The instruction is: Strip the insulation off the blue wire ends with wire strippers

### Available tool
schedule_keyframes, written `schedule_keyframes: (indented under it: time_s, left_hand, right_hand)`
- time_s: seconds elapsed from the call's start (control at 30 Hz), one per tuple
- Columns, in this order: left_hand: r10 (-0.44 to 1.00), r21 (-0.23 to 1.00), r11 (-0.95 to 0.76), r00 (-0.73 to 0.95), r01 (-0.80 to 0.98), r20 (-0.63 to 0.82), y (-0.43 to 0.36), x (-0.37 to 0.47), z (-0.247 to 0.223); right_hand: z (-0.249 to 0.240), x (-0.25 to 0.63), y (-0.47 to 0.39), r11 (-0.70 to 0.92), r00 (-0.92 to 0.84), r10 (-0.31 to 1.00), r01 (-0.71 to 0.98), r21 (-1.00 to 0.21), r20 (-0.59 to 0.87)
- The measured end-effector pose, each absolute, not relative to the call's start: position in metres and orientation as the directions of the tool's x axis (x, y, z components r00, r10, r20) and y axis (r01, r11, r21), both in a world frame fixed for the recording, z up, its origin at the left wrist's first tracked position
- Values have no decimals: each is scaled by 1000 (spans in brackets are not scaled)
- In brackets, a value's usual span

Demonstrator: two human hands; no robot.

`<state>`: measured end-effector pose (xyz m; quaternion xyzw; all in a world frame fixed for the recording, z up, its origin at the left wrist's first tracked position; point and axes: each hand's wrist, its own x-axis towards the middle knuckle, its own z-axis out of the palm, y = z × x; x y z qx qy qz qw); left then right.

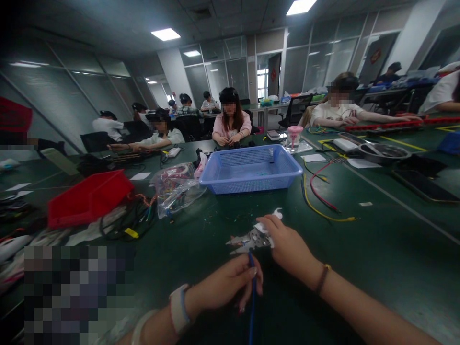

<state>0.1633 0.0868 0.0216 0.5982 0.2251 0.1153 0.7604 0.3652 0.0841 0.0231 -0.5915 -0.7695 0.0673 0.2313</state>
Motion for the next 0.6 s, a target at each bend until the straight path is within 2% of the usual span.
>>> schedule_keyframes:
  time_s: [0.17, 0.4, 0.6]
  left_hand:
    - [478, 968, 237, 857, 85, -192, 84, 164, 25]
    - [587, 969, 242, 786, 60, -195, 84, 166, 16]
    - [524, 925, 375, 836, -55, -163, 87, 168, 10]
  right_hand:
    - [24, 363, 83, 280, -164, 945, 856, -435, 284]
    - [26, 368, 88, 287, -41, 897, 811, -510, 440]
    - [21, 375, 93, 299, -43, 884, 817, -493, 465]
